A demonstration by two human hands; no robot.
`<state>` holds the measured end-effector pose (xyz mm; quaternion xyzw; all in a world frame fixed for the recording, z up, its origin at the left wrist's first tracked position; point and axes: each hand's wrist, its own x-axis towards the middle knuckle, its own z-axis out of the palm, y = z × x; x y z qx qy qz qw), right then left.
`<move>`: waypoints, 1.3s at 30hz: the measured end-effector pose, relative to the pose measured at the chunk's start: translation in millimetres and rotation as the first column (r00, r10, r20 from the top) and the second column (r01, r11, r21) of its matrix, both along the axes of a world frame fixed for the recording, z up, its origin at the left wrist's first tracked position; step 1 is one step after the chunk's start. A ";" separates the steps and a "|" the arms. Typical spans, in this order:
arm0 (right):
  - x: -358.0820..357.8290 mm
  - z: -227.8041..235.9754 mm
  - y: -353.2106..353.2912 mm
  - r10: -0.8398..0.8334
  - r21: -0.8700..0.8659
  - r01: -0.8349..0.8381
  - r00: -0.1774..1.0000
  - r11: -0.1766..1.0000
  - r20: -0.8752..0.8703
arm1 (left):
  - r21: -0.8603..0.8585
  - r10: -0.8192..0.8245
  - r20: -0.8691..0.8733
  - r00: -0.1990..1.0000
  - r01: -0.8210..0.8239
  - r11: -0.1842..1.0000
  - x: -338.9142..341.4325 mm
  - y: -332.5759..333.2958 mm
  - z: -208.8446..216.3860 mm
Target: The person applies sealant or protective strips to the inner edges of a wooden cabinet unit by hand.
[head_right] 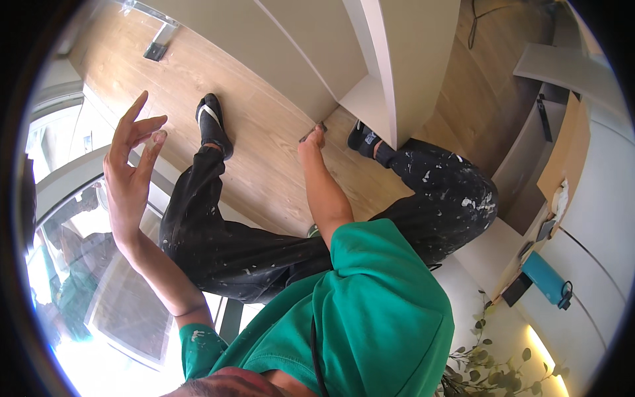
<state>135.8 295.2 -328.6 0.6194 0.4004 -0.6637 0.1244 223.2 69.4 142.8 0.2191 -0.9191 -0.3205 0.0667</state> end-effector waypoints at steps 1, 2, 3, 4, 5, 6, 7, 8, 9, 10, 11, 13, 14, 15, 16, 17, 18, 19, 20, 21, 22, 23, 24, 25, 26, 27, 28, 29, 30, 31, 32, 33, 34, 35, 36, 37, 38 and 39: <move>-3.1 -13.1 6.5 -0.015 -0.010 0.015 1.000 1.000 -0.003 | 0.005 -0.018 -0.008 1.000 0.018 1.000 -5.4 1.6 1.3; -8.1 -26.0 11.6 -0.030 -0.021 0.030 1.000 0.999 -0.005 | 0.010 -0.036 -0.017 0.999 0.036 0.999 -11.0 3.2 2.9; -8.0 -26.9 7.2 -0.023 -0.041 0.023 1.000 0.999 -0.001 | 0.005 -0.033 -0.018 0.999 0.033 0.999 -10.4 3.1 2.4; -6.5 -27.4 3.8 -0.059 -0.018 0.060 0.998 0.998 0.028 | 0.000 -0.033 -0.012 0.999 0.033 0.999 -9.5 2.7 1.6; -5.8 -27.8 0.4 -0.096 0.007 0.096 0.994 0.995 0.055 | -0.005 -0.034 -0.006 0.999 0.034 0.999 -8.6 2.2 0.8; -6.2 -30.8 0.7 -0.136 0.035 0.134 0.988 0.990 0.077 | -0.007 -0.038 -0.003 0.999 0.038 0.999 -8.6 2.1 0.5; -7.0 -33.6 2.8 -0.143 0.040 0.139 0.986 0.989 0.090 | -0.010 -0.036 -0.001 0.999 0.036 0.999 -9.1 2.5 0.6; -8.9 -36.2 5.3 -0.150 0.044 0.146 0.983 0.988 0.102 | -0.013 -0.034 0.002 0.999 0.034 0.999 -9.9 2.8 1.0; -11.1 -37.3 6.6 -0.157 0.048 0.153 0.981 0.987 0.115 | -0.017 -0.034 0.004 0.999 0.034 0.999 -10.9 3.1 1.2; -13.2 -38.6 6.8 -0.180 0.058 0.174 0.977 0.983 0.114 | -0.020 -0.034 0.007 0.999 0.034 0.999 -11.9 3.4 1.0; -15.5 -39.9 6.3 -0.204 0.069 0.197 0.972 0.978 0.113 | -0.022 -0.035 0.010 0.999 0.035 0.999 -13.1 3.6 0.7; -12.7 -32.4 -2.6 -0.182 0.108 0.168 0.973 0.980 0.140 | -0.031 -0.030 0.016 0.999 0.031 0.999 -10.8 3.0 -0.7; -7.7 -25.6 -9.0 -0.140 0.135 0.118 0.976 0.984 0.165 | -0.037 -0.028 0.015 0.999 0.029 0.999 -8.5 2.3 -0.9; -4.3 -27.2 -7.4 -0.110 0.168 0.078 0.976 0.983 0.187 | -0.035 -0.037 0.012 0.999 0.037 0.999 -8.9 2.6 -1.3; -5.4 -29.3 -4.2 -0.135 0.157 0.113 0.981 0.981 0.140 | -0.026 -0.029 0.019 0.999 0.030 0.999 -11.3 3.9 -1.2; -8.3 -31.4 -0.1 -0.161 0.143 0.147 0.983 0.979 0.092 | -0.017 -0.022 0.027 0.999 0.022 1.000 -14.8 5.7 -0.5; -10.0 -31.5 0.3 -0.188 0.124 0.181 0.981 0.976 0.045 | -0.013 -0.015 0.034 0.999 0.016 1.000 -17.0 5.6 0.5; -10.6 -31.5 0.8 -0.181 0.125 0.172 0.981 0.977 0.067 | -0.013 -0.019 0.039 0.999 0.020 1.000 -16.7 5.0 0.0; -11.9 -31.6 1.0 -0.174 0.125 0.163 0.981 0.979 0.090 | -0.014 -0.023 0.043 0.999 0.024 1.000 -15.6 4.3 -1.2; -14.0 -29.2 0.5 -0.158 0.127 0.144 0.981 0.981 0.112 | -0.013 -0.018 0.048 0.999 0.018 1.000 -14.0 4.8 -2.6; -13.4 -26.6 -1.1 -0.127 0.150 0.106 0.982 0.983 0.138 | -0.017 -0.024 0.041 0.999 0.024 1.000 -13.7 4.8 -1.9; -11.0 -23.9 -2.8 -0.096 0.172 0.068 0.982 0.983 0.164 | -0.022 -0.029 0.034 0.999 0.030 0.999 -14.0 4.4 0.0; -7.8 -25.3 -0.2 -0.076 0.196 0.038 0.979 0.980 0.191 | -0.023 -0.044 0.026 0.999 0.045 0.999 -14.5 4.8 0.9; -9.6 -27.3 2.8 -0.107 0.195 0.073 0.980 0.978 0.170 | -0.016 -0.038 0.033 0.999 0.038 0.999 -15.2 6.3 0.0; -14.4 -29.6 5.8 -0.139 0.193 0.110 0.979 0.975 0.148 | -0.008 -0.032 0.040 0.999 0.032 0.999 -16.3 8.4 -1.3; -18.7 -28.3 3.3 -0.166 0.183 0.141 0.978 0.973 0.127 | -0.008 -0.021 0.046 0.999 0.022 1.000 -17.3 8.5 -1.7; -16.3 -26.3 1.4 -0.175 0.164 0.156 0.978 0.974 0.113 | -0.006 -0.029 0.039 0.999 0.029 1.000 -17.3 7.6 -1.5; -11.0 -23.8 -0.3 -0.186 0.145 0.170 0.978 0.975 0.100 | -0.005 -0.037 0.033 0.999 0.037 0.999 -16.8 6.4 -1.1; -8.0 -19.8 1.2 -0.179 0.128 0.165 0.978 0.978 0.110 | 0.000 -0.037 0.031 0.999 0.037 0.999 -14.4 7.0 -1.8; -9.5 -16.7 0.6 -0.174 0.107 0.162 0.978 0.981 0.115 | -0.002 -0.032 0.033 0.999 0.033 0.999 -14.4 7.6 -2.2; -15.0 -13.7 3.4 -0.158 0.084 0.147 0.978 0.986 0.139 | -0.003 -0.027 0.036 0.999 0.027 1.000 -15.7 7.8 -2.0; -18.3 -12.0 2.5 -0.151 0.056 0.144 0.975 0.988 0.161 | -0.009 -0.033 0.036 0.999 0.033 0.999 -17.7 6.4 -0.7; -17.5 -10.3 -0.6 -0.156 0.058 0.148 0.974 0.987 0.166 | -0.009 -0.036 0.039 0.999 0.037 0.999 -16.5 5.4 -1.2; -16.1 -8.5 -4.2 -0.159 0.060 0.151 0.972 0.987 0.172 | -0.010 -0.039 0.042 0.998 0.040 0.999 -13.7 4.3 -2.7; -18.9 -13.3 -1.2 -0.164 0.068 0.155 0.972 0.986 0.171 | -0.003 -0.043 0.038 0.998 0.043 0.999 -14.2 5.0 -4.8; -19.3 -17.7 1.3 -0.153 0.065 0.145 0.978 0.987 0.143 | -0.015 -0.056 0.022 0.998 0.057 0.998 -16.9 5.4 -4.5; -18.1 -21.8 3.7 -0.142 0.062 0.135 0.983 0.989 0.115 | -0.027 -0.070 0.007 0.998 0.070 0.997 -20.4 5.3 -3.0; -13.8 -23.4 4.7 -0.131 0.059 0.126 0.987 0.990 0.095 | -0.041 -0.085 -0.001 0.996 0.085 0.996 -20.9 5.6 -2.2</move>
